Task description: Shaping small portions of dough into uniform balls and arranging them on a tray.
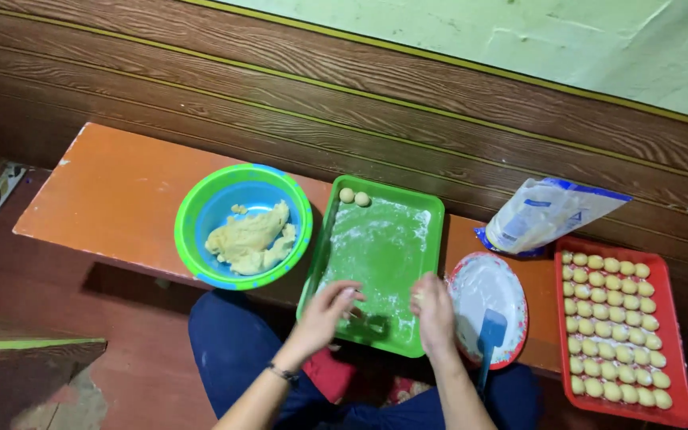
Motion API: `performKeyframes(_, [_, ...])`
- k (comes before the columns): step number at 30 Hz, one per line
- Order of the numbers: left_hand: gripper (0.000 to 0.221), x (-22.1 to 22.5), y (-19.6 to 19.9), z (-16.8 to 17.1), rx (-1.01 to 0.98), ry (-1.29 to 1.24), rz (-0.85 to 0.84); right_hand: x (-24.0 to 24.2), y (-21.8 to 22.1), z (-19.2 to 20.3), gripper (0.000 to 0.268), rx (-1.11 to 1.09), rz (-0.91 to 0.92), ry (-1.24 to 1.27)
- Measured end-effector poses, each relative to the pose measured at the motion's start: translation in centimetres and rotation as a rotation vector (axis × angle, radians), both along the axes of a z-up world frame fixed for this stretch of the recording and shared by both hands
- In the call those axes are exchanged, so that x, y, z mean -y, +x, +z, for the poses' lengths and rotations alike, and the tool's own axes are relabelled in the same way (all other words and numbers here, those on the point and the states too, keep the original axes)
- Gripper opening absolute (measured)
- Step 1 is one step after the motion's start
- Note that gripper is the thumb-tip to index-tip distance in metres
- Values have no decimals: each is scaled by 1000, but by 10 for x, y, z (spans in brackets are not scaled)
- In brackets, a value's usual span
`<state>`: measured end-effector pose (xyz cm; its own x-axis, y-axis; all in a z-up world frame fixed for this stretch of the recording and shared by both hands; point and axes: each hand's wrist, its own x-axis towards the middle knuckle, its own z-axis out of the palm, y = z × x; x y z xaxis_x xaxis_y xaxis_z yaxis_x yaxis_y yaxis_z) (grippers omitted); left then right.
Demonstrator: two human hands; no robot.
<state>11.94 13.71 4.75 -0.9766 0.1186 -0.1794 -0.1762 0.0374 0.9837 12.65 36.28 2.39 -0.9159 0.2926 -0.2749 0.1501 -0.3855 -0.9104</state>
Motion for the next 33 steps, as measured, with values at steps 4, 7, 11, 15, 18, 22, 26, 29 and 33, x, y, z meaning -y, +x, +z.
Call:
performKeyframes(4, [51, -49, 1, 5, 588, 733, -3, 38, 23, 41, 48, -246, 488, 854])
performKeyframes(7, [37, -64, -10, 5, 643, 909, 182, 45, 39, 73, 46, -353, 453, 1027])
performKeyframes(11, [56, -50, -25, 27, 520, 993, 132, 6, 42, 76, 36, -280, 87, 796])
performKeyframes(15, [60, -53, -29, 30, 407, 972, 93, 6, 33, 75, 34, -222, 98, 604])
performKeyframes(18, [42, -64, -20, 31, 528, 1228, -10, 15, 17, 102, 33, -379, 71, 851])
performKeyframes(22, [83, -82, -16, 48, 375, 1189, -386, 62, 1, 120, 77, -869, 252, 1194])
performKeyframes(26, [74, -62, -11, 71, 117, 1054, -224, 74, 15, 97, 82, -810, 492, 1177])
performKeyframes(29, [46, -80, 30, 12, 534, 661, 80, 66, -6, 119, 86, -660, 405, 1125])
performKeyframes(33, [125, -69, -7, 36, 435, 1359, -536, 81, 21, 102, 76, -855, 452, 1198])
